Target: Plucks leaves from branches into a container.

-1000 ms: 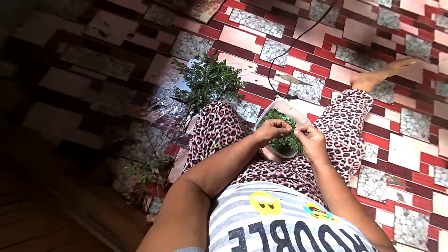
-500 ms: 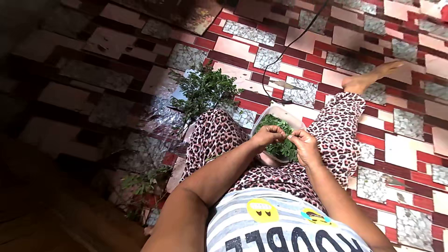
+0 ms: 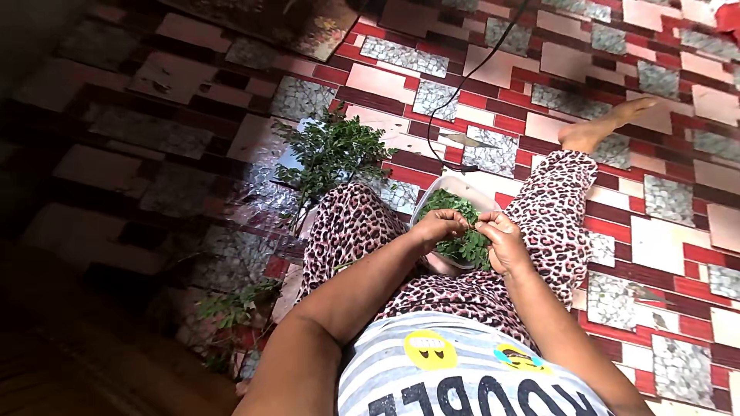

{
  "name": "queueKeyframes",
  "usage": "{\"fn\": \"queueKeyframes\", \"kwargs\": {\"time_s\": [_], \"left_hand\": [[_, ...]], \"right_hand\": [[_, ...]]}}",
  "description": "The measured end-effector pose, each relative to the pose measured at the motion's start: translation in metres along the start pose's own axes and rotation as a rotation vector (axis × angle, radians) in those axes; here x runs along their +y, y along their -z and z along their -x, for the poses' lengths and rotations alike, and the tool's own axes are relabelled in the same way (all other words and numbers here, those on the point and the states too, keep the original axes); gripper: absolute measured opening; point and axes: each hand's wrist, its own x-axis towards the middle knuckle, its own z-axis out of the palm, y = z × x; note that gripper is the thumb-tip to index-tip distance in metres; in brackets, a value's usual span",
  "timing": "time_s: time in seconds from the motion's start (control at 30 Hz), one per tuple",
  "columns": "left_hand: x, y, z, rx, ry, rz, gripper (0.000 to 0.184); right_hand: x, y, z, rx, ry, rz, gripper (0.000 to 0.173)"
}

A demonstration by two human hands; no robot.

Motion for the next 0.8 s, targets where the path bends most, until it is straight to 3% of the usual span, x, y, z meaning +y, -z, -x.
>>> {"fn": "queueKeyframes", "kwargs": {"time_s": [0.27, 0.53, 0.7, 0.8], "left_hand": [[0.000, -0.001, 0.001, 0.006, -0.001, -0.041, 0.013], [0.002, -0.001, 0.005, -0.003, -0.032, -0.160, 0.013], [0.002, -0.001, 0.006, -0.016, -0.070, -0.194, 0.016], [0.003, -0.001, 0.007, -0.026, -0.078, -0.217, 0.015]], "right_hand": [[0.000, 0.001, -0.001, -0.002, 0.072, 0.127, 0.033], [-0.001, 0.012, -0.004, -0.104, 0.186, 0.392, 0.021], [-0.002, 0.009, -0.005, -0.139, 0.297, 0.532, 0.003], [0.001, 0.006, -0.006, -0.154, 0.308, 0.532, 0.007]]}}
